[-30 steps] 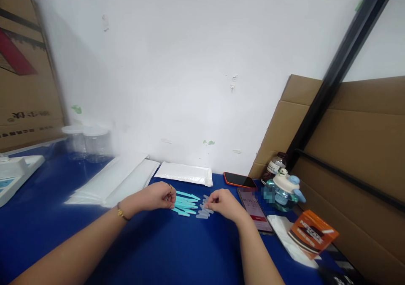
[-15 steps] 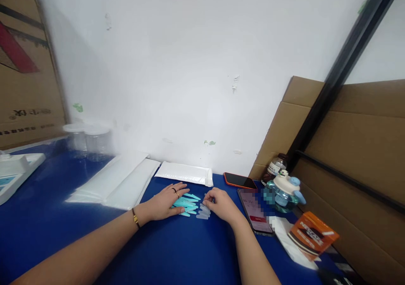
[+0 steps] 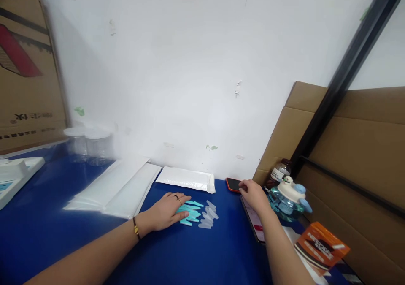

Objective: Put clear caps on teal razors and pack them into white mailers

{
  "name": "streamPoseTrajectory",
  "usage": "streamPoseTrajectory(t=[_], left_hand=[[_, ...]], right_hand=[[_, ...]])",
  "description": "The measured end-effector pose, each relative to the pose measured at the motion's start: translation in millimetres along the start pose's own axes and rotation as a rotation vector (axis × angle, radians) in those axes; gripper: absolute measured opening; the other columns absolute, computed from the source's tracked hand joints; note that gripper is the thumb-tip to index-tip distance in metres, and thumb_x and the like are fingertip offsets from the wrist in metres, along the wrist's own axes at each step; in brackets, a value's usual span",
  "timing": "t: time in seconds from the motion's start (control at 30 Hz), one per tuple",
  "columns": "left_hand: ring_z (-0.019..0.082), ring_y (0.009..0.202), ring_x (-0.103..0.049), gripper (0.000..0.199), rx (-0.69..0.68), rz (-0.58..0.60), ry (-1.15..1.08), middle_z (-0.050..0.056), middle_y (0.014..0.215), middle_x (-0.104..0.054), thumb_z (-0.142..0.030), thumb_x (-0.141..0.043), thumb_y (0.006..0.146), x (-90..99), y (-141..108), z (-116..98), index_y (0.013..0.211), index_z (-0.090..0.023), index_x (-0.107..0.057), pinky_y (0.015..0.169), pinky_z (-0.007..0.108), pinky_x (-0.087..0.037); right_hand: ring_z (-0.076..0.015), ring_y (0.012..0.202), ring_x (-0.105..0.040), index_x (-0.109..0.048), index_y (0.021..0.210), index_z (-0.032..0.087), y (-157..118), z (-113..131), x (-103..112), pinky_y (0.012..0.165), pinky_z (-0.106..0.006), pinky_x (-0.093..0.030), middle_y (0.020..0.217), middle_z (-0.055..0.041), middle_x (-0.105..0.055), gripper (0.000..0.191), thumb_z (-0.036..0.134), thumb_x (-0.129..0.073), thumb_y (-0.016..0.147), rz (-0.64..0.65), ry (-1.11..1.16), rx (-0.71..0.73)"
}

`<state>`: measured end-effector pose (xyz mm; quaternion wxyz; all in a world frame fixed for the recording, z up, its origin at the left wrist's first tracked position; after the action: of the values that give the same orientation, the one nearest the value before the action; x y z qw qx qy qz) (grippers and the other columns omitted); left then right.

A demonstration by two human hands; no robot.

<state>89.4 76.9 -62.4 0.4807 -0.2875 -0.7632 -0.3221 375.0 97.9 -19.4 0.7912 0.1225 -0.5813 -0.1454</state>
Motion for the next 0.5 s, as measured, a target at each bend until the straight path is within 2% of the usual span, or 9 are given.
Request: streamPoseTrajectory(t=[0.13,0.27,0.4,0.5], left_hand=[[0.026,0.119,-0.043,0.056,-0.016,-0.004,0.008,0.011,0.126,-0.052,-0.054,-0.028,0.09,4.3,-1,-3,0.134,-0.021,-0.037,0.096,0.041,-0.031],[0.027,0.119,-0.043,0.055,-0.017,-0.008,0.021,0.011,0.127,-0.052,-0.053,-0.03,0.09,5.9,0,-4,0.135,-0.022,-0.037,0.097,0.042,-0.03],[0.027,0.119,-0.043,0.054,-0.011,-0.013,0.021,0.009,0.128,-0.051,-0.053,-0.031,0.09,4.6,0,-3,0.134,-0.023,-0.037,0.098,0.043,-0.028],[0.026,0.12,-0.042,0.054,-0.01,-0.006,0.014,0.009,0.129,-0.05,-0.052,-0.031,0.09,3.4,1,-2,0.135,-0.023,-0.036,0.099,0.042,-0.028]], right_hand=[[-0.0188,0.077,-0.06,-0.064,0.084,0.019,21,-34,-20,0.065,-0.026,-0.04,0.087,-0.0054,-0.063,0.015,0.022,-0.057,0.071,0.111,-0.251,-0.02],[-0.0197,0.076,-0.06,-0.063,0.086,0.021,32,-34,-40,0.062,-0.027,-0.037,0.091,-0.0053,-0.062,0.016,0.026,-0.059,0.071,0.17,-0.392,0.023],[-0.0203,0.079,-0.06,-0.063,0.088,0.022,38,-34,-46,0.064,-0.026,-0.037,0.093,-0.005,-0.062,0.018,0.028,-0.06,0.071,0.188,-0.398,0.031],[-0.0228,0.086,-0.06,-0.062,0.097,0.021,45,-45,-48,0.069,-0.027,-0.04,0.099,-0.0068,-0.062,0.033,0.026,-0.064,0.065,0.235,-0.286,-0.026]])
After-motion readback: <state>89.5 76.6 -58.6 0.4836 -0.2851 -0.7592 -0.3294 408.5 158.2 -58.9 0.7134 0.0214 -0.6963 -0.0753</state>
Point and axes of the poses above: each hand's wrist, its own y-axis towards the middle knuckle, its own x-axis out of the back of the hand, z = x × y, the point moved 9 cm from there along y, towards the middle knuckle
